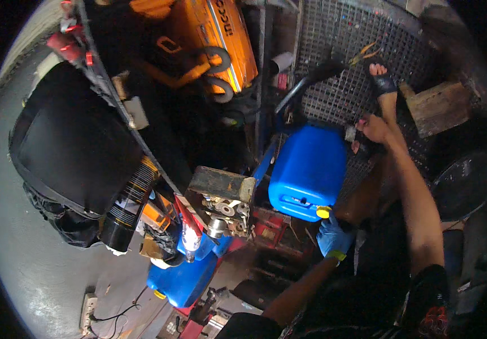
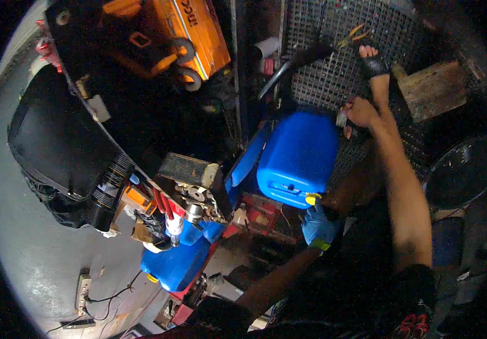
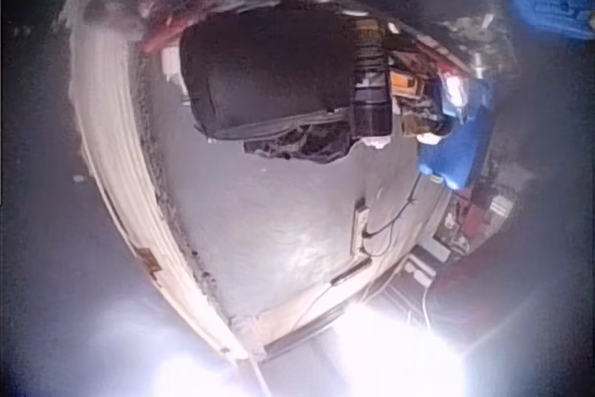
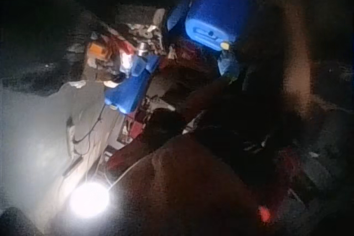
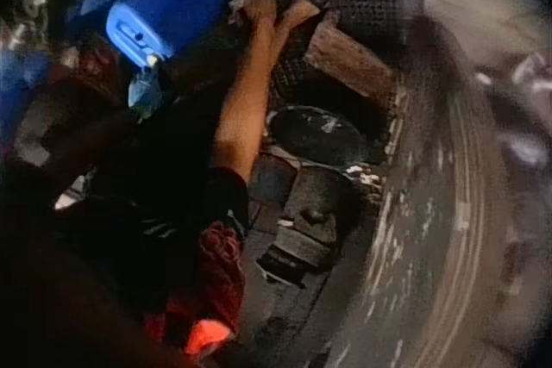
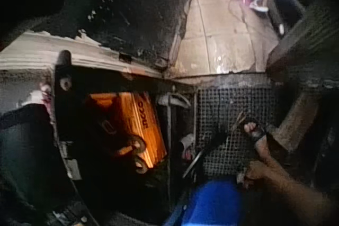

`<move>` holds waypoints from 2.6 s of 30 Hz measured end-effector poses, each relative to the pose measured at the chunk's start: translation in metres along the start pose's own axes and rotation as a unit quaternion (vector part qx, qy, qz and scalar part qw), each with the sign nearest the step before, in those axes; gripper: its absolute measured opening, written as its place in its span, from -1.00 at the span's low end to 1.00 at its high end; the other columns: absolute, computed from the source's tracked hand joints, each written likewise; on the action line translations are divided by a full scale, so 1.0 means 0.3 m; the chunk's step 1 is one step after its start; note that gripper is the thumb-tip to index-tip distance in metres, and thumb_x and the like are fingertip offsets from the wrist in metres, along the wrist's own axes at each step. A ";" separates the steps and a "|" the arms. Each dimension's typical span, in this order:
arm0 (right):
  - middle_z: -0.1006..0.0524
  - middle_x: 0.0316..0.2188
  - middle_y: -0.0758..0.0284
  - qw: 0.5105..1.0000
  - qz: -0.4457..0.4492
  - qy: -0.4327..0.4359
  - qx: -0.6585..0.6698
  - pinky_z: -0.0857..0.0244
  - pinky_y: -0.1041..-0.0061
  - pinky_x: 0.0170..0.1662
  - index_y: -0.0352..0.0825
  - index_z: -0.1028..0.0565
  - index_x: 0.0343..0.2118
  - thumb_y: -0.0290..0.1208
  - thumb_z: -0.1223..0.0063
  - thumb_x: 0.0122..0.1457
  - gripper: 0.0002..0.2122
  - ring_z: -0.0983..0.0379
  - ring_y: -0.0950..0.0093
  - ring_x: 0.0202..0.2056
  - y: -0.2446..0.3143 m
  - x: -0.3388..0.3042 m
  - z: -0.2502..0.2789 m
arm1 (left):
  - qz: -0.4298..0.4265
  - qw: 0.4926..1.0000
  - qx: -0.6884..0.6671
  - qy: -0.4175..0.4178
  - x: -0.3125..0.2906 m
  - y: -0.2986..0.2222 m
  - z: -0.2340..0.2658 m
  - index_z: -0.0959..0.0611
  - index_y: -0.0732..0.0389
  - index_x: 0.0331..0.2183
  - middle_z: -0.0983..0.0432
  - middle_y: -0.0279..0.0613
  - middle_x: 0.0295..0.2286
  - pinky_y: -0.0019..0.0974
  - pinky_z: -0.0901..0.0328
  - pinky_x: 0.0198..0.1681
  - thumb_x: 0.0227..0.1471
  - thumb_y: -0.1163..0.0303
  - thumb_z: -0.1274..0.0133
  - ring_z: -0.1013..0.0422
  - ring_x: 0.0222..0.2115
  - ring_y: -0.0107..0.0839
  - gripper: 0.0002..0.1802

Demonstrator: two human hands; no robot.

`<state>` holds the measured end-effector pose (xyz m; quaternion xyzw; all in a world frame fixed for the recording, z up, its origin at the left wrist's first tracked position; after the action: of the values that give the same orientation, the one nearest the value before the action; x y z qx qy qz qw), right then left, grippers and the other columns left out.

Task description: The person scrapes residue from a black plastic basin, then picks up a silver car wheel rim and scrubs it with a brush and water. The person handles the rim and basin while another person works nearby.

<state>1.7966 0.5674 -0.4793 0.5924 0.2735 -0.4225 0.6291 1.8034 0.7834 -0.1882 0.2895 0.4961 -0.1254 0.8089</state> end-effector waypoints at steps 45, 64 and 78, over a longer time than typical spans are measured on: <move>-0.45 -0.27 0.43 0.802 0.144 -0.288 0.503 -0.36 0.59 -0.15 -0.24 -0.21 0.16 -0.64 -0.14 0.13 -0.46 -0.42 0.61 -0.26 0.595 -1.498 0.189 | -0.132 0.863 -0.391 -0.290 -0.066 0.106 0.069 -0.18 0.33 0.24 -0.29 0.30 0.03 0.05 -0.26 0.08 -0.19 -0.03 -0.33 -0.31 0.02 0.16 0.12; -0.37 0.03 0.26 0.861 -0.018 -0.316 0.399 -0.30 0.41 0.10 -0.33 -0.02 0.32 -0.70 -0.20 -0.02 -0.17 -0.39 0.43 -0.02 0.153 -1.822 0.202 | 0.042 0.173 -0.983 0.045 1.153 -0.179 0.237 -0.46 0.18 -0.01 -0.47 0.00 -0.05 0.09 -0.19 0.17 0.02 -0.04 -0.10 -0.37 0.03 -0.13 -0.39; -0.31 0.08 0.27 0.940 -0.073 -0.326 0.072 -0.34 0.39 0.00 -0.25 -0.08 0.31 -0.51 -0.22 -0.14 -0.14 -0.37 0.36 -0.04 0.324 -2.211 1.084 | 0.072 0.071 -0.994 0.046 0.979 -0.172 0.034 -0.53 0.19 -0.08 -0.52 0.02 -0.06 -0.13 -0.41 0.05 0.18 0.37 0.09 -0.45 -0.03 -0.11 -0.72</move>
<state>1.5017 0.3818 0.1793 0.4442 0.0653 -0.6559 0.6069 1.9253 0.7609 -0.4594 -0.7417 0.1759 0.5559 0.3314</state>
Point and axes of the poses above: each hand's wrist, its own x-axis towards the middle knuckle, its own z-axis out of the back of the hand, y = z × x, the point moved 2 cm from there along x, towards the middle knuckle
